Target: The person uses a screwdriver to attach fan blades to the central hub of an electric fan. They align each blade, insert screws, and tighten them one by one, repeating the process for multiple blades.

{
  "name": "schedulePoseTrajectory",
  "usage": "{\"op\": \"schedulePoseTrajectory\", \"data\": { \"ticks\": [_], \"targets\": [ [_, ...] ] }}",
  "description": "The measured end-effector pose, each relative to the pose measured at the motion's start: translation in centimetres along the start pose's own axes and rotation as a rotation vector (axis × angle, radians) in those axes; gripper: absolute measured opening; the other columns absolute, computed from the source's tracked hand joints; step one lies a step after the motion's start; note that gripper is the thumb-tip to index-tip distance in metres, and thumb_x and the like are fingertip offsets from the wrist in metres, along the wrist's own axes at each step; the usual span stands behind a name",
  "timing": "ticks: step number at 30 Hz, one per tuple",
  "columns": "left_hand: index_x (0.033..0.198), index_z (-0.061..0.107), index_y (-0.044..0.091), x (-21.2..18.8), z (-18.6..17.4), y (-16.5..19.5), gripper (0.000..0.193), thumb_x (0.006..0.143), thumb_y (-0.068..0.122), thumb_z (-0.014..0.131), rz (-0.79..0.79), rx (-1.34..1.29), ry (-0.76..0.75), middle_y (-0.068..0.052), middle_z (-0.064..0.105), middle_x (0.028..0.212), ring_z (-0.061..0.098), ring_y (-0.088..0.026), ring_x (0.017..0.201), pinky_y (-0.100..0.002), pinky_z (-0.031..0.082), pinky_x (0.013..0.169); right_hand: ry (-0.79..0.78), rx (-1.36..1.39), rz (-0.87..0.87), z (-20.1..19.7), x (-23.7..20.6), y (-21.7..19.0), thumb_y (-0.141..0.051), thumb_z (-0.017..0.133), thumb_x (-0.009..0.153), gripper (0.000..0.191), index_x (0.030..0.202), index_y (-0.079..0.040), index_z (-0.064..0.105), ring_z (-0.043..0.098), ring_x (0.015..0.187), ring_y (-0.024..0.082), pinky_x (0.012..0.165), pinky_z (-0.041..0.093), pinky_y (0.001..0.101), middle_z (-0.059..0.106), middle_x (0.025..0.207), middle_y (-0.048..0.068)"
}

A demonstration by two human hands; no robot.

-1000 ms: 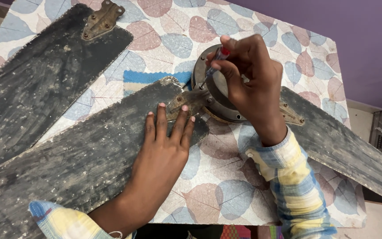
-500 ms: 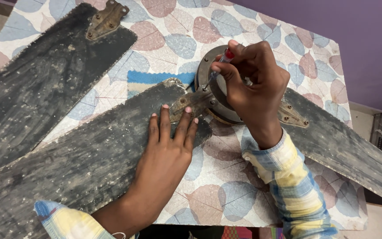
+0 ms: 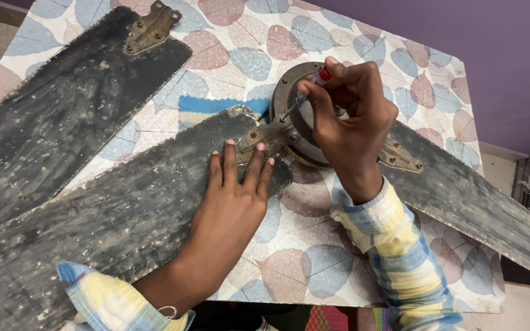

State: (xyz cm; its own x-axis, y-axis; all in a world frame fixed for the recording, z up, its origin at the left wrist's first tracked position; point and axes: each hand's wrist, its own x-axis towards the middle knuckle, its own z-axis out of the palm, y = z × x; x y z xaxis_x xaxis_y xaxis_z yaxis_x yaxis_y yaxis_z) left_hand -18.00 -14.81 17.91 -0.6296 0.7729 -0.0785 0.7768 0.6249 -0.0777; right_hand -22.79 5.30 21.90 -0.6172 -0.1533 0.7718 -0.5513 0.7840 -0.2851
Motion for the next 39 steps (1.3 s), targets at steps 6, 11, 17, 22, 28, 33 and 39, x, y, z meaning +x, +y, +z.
{"op": "schedulePoseTrajectory", "data": {
  "ticks": [6, 11, 17, 22, 28, 33, 39],
  "targets": [
    [0.153, 0.032, 0.000, -1.0, -0.1, 0.6, 0.079, 0.082, 0.007, 0.066, -0.035, 0.014, 0.044, -0.023, 0.025, 0.166, 0.034, -0.057, 0.142, -0.067, 0.031, 0.113, 0.039, 0.043, 0.036, -0.1, -0.4, -1.2, 0.000, 0.082, 0.105, 0.027, 0.107, -0.001, 0.055, 0.080, 0.085, 0.015, 0.069, 0.067, 0.0218, 0.076, 0.092, 0.012],
    [0.156, 0.031, 0.002, -3.4, -0.7, 0.7, 0.084, 0.081, 0.011, 0.067, -0.037, 0.035, 0.048, -0.024, 0.025, 0.166, 0.034, -0.058, 0.142, -0.066, 0.032, 0.113, 0.043, -0.002, 0.018, -0.2, -0.1, -2.7, -0.003, 0.081, 0.107, 0.027, 0.112, -0.003, 0.054, 0.079, 0.083, 0.013, 0.074, 0.066, 0.0247, 0.075, 0.091, 0.010],
    [0.153, 0.033, 0.000, -5.1, -1.3, 0.6, 0.082, 0.080, 0.010, 0.070, -0.045, 0.011, 0.113, -0.024, 0.028, 0.165, 0.037, -0.057, 0.141, -0.063, 0.033, 0.110, 0.015, 0.086, 0.121, -1.3, 0.9, -3.7, -0.007, 0.077, 0.109, 0.029, 0.125, -0.003, 0.054, 0.075, 0.078, 0.013, 0.064, 0.060, 0.0238, 0.075, 0.091, 0.010],
    [0.153, 0.033, -0.002, -6.0, -1.4, 1.5, 0.083, 0.079, 0.012, 0.070, -0.039, 0.017, 0.124, -0.028, 0.030, 0.163, 0.038, -0.060, 0.139, -0.065, 0.036, 0.111, 0.022, 0.193, 0.023, -3.1, 0.9, -4.8, -0.006, 0.072, 0.118, 0.024, 0.130, -0.001, 0.052, 0.081, 0.095, 0.018, 0.078, 0.067, 0.0256, 0.075, 0.100, 0.012],
    [0.156, 0.033, 0.001, -7.1, -1.6, 4.0, 0.086, 0.077, 0.012, 0.065, -0.030, 0.010, 0.116, -0.032, 0.028, 0.162, 0.035, -0.062, 0.139, -0.065, 0.035, 0.111, -0.015, 0.132, 0.023, -4.8, -0.6, -6.3, -0.006, 0.069, 0.115, 0.023, 0.134, -0.005, 0.055, 0.081, 0.089, 0.016, 0.078, 0.068, 0.0247, 0.076, 0.100, 0.009],
    [0.149, 0.038, -0.003, -8.1, -1.8, 5.9, 0.069, 0.090, 0.026, 0.059, 0.012, -0.043, 0.106, -0.037, 0.031, 0.158, 0.037, -0.065, 0.136, -0.065, 0.038, 0.108, -0.043, 0.112, -0.013, -5.5, -2.2, -7.9, -0.001, 0.068, 0.111, 0.020, 0.129, -0.006, 0.060, 0.080, 0.093, 0.015, 0.080, 0.069, 0.0250, 0.076, 0.104, 0.009],
    [0.146, 0.045, -0.001, -9.8, -1.1, 7.3, 0.065, 0.095, 0.038, 0.054, 0.036, -0.091, 0.174, -0.036, 0.037, 0.156, 0.041, -0.063, 0.135, -0.061, 0.041, 0.103, -0.125, -0.047, -0.014, -5.7, -5.3, -10.0, 0.002, 0.071, 0.100, 0.022, 0.121, -0.005, 0.068, 0.074, 0.080, 0.013, 0.065, 0.058, 0.0273, 0.076, 0.103, 0.008]
  ]
}}
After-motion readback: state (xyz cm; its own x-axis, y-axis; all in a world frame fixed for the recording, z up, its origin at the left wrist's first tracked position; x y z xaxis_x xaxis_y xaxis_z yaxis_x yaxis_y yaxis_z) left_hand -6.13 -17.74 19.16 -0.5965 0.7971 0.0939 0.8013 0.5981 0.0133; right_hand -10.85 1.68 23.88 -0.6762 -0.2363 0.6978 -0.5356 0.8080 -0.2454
